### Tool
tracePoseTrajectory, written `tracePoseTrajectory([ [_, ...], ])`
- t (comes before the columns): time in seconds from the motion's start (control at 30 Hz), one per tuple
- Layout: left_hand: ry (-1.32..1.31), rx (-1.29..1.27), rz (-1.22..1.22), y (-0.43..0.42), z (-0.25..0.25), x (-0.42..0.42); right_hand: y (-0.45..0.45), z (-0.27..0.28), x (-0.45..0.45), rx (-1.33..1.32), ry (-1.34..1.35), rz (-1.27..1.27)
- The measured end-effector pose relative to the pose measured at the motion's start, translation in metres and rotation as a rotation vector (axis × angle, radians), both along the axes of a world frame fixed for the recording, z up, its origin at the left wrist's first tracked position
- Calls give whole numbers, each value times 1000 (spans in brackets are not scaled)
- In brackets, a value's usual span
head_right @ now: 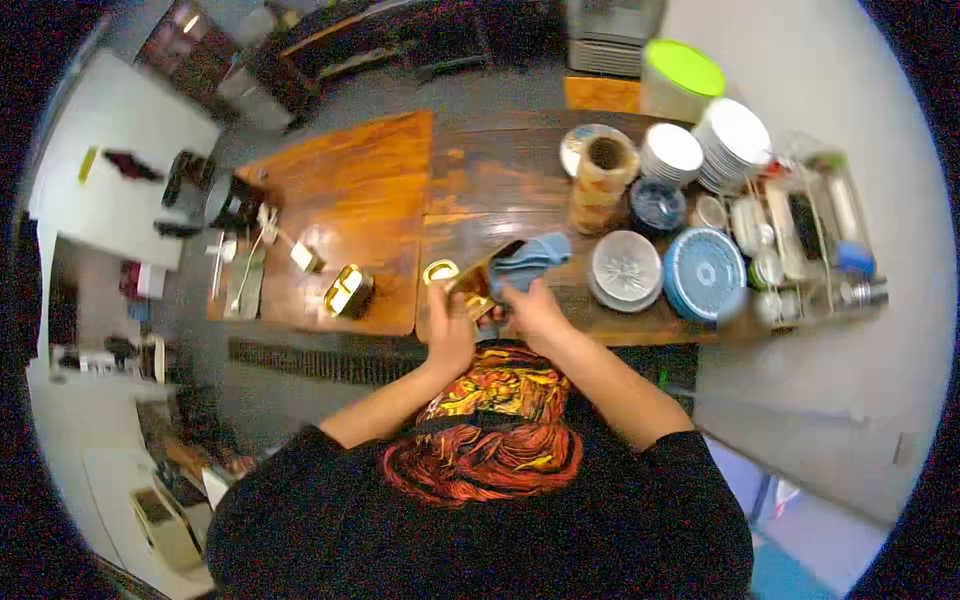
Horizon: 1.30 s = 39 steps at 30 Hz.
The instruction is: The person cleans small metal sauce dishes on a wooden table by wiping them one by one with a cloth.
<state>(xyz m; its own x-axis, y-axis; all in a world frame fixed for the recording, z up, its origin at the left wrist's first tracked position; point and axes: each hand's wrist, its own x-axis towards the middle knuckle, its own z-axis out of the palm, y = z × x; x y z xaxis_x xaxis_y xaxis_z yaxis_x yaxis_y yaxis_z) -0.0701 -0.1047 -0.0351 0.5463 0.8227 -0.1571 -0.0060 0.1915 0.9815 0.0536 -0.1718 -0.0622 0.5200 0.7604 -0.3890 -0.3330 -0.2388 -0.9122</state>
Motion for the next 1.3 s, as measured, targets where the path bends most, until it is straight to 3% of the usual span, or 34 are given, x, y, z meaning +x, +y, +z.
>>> tracePoseTrajectory([
  [0.07,-47,292,-42,6,-14,-5,7,-10,2,92,293,27],
  [0.13,148,666,102,20,-8,-21,14,-8,-8,9,313,94],
  [0.17,161,661,148,28,-12,-29,19,-4,-17,0,310,141],
  [0.23,140,419,321,44,-28,-46,29,5,-33,68,-18,586],
  [0.4,160,257,695,114,-45,-97,83,2,-76,13,273,706],
  [0.5,264,99,612,163,-82,-161,101,-21,-98,-30,272,649],
  [0.57,240,-171,663,181,-96,-194,107,-33,-111,-73,283,565],
  [0.6,317,-145,666,191,-108,-211,109,-32,-115,-81,276,568],
  [0.63,396,-119,665,199,-121,-223,110,-28,-116,-129,111,610],
  [0.73,304,-246,646,220,-148,-245,108,-18,-113,-271,-390,717],
  [0.93,356,-283,488,258,-192,-259,71,-58,-110,-408,-478,499],
  [1.07,960,375,491,277,-237,-261,47,-40,-124,-557,-535,395],
  [1.13,1039,374,363,279,-216,-259,12,-77,-120,-511,-559,372],
  [1.23,1292,372,15,279,-140,-256,-29,-93,-132,-645,-563,324],
  [1.3,1117,508,11,281,-101,-249,-55,-104,-146,-752,-582,277],
])
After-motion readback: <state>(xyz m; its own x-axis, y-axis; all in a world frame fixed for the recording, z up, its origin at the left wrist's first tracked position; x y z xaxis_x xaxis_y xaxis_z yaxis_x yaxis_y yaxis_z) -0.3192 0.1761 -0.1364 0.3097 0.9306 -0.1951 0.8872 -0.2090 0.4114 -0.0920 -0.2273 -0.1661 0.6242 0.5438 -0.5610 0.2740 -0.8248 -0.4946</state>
